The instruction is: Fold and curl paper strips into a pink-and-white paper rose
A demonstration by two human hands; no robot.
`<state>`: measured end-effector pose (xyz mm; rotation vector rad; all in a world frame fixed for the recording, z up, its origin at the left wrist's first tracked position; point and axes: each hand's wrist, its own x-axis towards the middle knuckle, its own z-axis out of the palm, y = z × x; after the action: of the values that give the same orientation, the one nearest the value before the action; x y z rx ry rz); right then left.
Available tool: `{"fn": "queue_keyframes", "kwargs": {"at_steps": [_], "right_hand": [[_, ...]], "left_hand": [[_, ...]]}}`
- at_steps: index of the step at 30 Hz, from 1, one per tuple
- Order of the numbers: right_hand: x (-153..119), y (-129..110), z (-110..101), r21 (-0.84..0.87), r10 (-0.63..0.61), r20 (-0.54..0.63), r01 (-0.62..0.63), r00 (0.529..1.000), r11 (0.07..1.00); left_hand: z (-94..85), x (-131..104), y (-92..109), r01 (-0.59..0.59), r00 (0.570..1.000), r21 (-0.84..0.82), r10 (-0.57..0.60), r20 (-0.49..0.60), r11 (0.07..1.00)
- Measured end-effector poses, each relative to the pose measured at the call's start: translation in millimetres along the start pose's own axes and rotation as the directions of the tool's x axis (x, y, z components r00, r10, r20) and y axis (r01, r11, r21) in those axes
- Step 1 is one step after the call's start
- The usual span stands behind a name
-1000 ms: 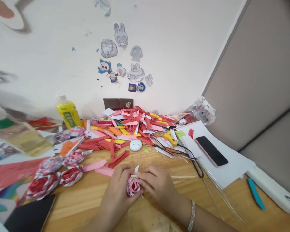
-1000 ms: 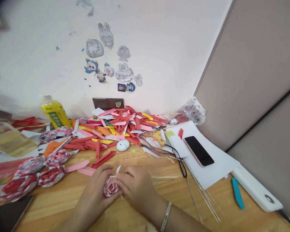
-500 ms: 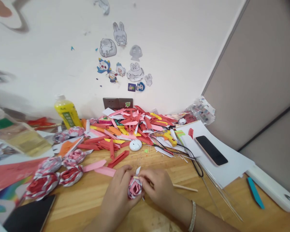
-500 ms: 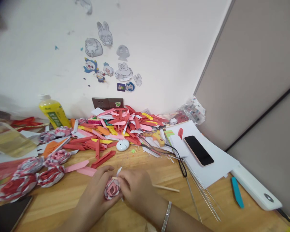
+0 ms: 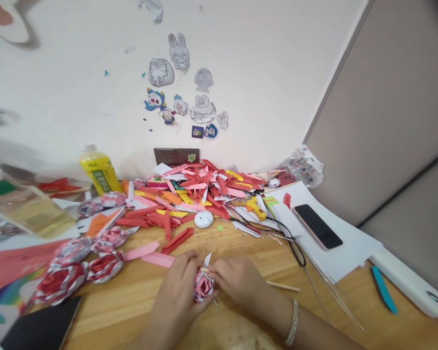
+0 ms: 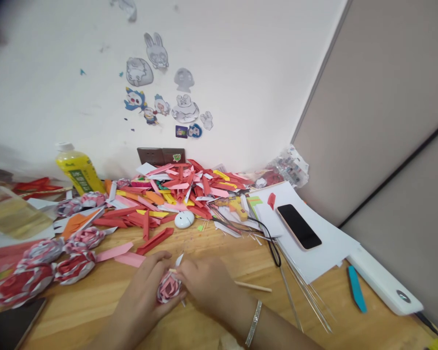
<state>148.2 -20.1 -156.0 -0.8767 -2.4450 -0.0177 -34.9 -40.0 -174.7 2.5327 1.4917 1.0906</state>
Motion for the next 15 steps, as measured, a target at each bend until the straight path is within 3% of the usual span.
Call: {"fn": "queue_keyframes", "kwargs": {"at_steps": [4, 10, 15], "right_hand": [[1, -1, -5, 0.039, 0.071, 0.081, -0.074, 0.994, 0.996], [5, -5, -9, -0.078, 0.151, 0.265, -0.135, 0.952, 0.988], [10, -15, -12, 0.001, 0.272, 0.260, -0.282, 0.926, 0.959]], "left_hand": [[-0.8, 1, 2, -0.046, 0.999, 0.008, 0.046, -0.013, 0.999], [2.7, -2, 0, -0.075, 0.996, 0.033, 0.076, -0.049, 0.997], [5.9, -6, -3, -0.067, 0.997, 0.051, 0.068, -0.028, 0.997]]}}
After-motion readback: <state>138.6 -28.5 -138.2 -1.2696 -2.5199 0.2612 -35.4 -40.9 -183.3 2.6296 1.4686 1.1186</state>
